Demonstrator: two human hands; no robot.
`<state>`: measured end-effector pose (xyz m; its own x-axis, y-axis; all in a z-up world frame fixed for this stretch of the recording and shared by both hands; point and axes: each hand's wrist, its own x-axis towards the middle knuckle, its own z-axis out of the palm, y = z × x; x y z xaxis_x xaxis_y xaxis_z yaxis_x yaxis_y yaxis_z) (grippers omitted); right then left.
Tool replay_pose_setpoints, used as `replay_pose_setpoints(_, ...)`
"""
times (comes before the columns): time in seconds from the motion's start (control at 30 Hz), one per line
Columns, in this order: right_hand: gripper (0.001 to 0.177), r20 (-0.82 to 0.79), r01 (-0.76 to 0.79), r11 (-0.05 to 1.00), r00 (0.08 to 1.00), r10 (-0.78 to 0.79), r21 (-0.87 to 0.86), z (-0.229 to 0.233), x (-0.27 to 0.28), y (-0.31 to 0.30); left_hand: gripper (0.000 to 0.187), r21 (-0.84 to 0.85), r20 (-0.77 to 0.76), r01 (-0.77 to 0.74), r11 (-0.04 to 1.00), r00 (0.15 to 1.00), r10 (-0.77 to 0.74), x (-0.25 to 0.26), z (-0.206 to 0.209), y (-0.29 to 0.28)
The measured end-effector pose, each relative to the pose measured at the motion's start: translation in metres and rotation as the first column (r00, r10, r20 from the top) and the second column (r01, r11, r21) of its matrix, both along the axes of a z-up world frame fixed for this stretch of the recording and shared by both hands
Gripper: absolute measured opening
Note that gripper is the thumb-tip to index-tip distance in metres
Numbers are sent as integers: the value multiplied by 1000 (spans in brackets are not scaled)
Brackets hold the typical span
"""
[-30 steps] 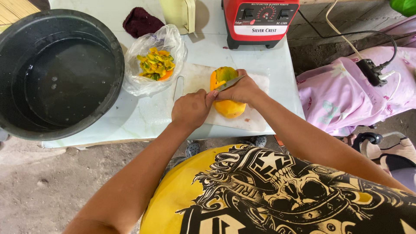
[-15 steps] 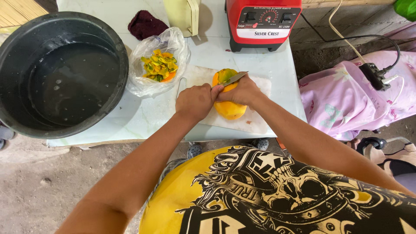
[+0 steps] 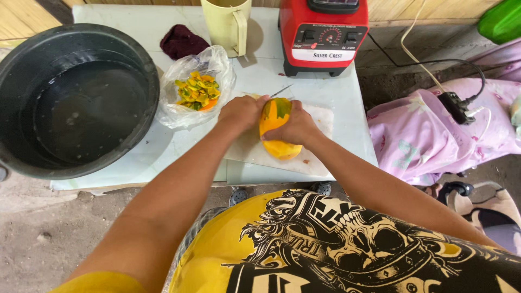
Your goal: The person washes a papaya in a black basin, then uses a knife to peel the skin off on a cutting board. The person collects the peels in a plastic bag and rinses the papaya again before placing it on the cutting board.
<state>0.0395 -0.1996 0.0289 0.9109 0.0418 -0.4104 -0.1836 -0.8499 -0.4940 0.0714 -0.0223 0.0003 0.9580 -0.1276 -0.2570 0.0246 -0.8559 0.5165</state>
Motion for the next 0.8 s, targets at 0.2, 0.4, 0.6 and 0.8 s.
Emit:
replay_pose_setpoints(0.2, 131, 7, 31, 998, 999, -31, 61, -5, -2, -3, 80, -73, -119, -45, 996, 992, 36, -13, -1, 8)
replay_pose_setpoints(0.4, 128, -10, 28, 999, 1000, -28, 24, -1, 0, -1, 75, -47, 13, 10, 999, 1000, -9, -49, 21, 10)
replay_pose_setpoints(0.6, 123, -10, 56, 998, 998, -56, 13, 4, -3, 4, 73, 43, 32, 18, 999, 999, -19, -54, 32, 3)
replay_pose_setpoints(0.8, 117, -24, 102, 993, 995, -101, 59, 8, -3, 8, 73, 100, -9, 5, 995, 1000, -4, -36, 33, -13)
